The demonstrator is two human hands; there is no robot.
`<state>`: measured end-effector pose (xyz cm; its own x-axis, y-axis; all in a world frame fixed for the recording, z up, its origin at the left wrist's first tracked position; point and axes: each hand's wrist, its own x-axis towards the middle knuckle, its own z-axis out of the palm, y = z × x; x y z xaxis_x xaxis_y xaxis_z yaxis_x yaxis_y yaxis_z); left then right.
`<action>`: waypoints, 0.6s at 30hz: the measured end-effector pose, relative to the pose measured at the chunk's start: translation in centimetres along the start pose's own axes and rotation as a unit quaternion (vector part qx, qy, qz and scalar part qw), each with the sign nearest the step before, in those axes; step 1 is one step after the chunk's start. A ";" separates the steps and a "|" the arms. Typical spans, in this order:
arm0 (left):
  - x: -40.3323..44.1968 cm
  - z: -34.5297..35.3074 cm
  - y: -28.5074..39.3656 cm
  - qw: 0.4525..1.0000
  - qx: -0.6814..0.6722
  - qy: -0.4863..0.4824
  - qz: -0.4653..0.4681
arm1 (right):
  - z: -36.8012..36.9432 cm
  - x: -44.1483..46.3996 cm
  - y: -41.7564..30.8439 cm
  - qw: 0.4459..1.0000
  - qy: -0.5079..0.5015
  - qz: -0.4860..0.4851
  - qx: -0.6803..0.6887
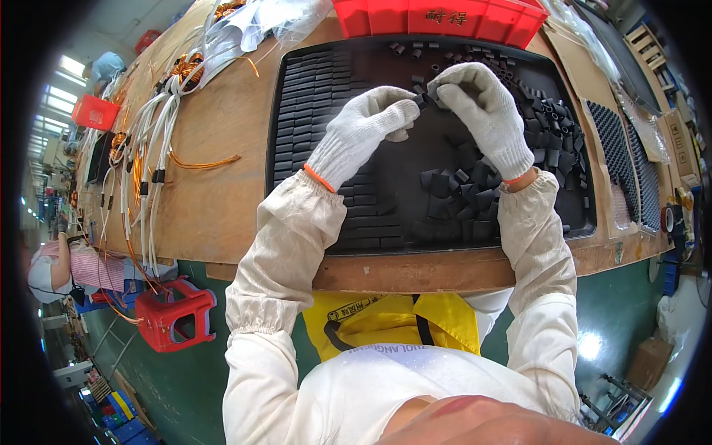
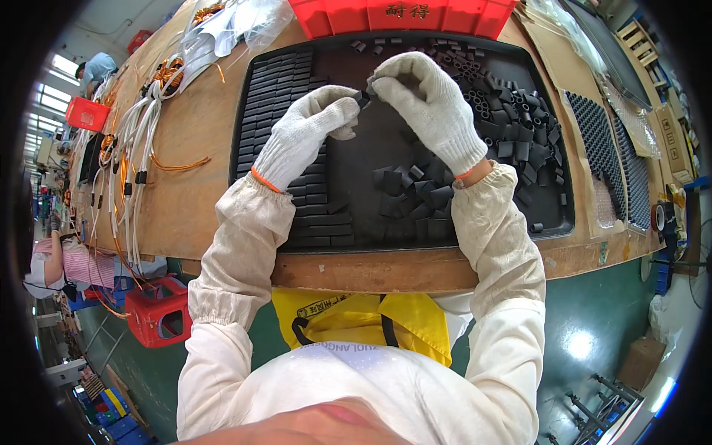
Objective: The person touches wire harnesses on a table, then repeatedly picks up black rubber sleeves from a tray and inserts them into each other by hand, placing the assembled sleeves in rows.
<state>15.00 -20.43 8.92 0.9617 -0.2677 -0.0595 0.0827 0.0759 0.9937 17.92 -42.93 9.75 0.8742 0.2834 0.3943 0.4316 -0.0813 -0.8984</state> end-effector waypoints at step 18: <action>-0.1 0.3 -0.2 1.000 -0.028 -0.010 -0.001 | 0.6 -0.3 -0.3 0.997 0.017 -0.002 -0.080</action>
<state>14.76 -20.73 8.80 0.9562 -0.2867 -0.0585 0.0990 0.1286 0.9867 17.43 -42.45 9.77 0.8782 0.2520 0.4065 0.4627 -0.2323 -0.8556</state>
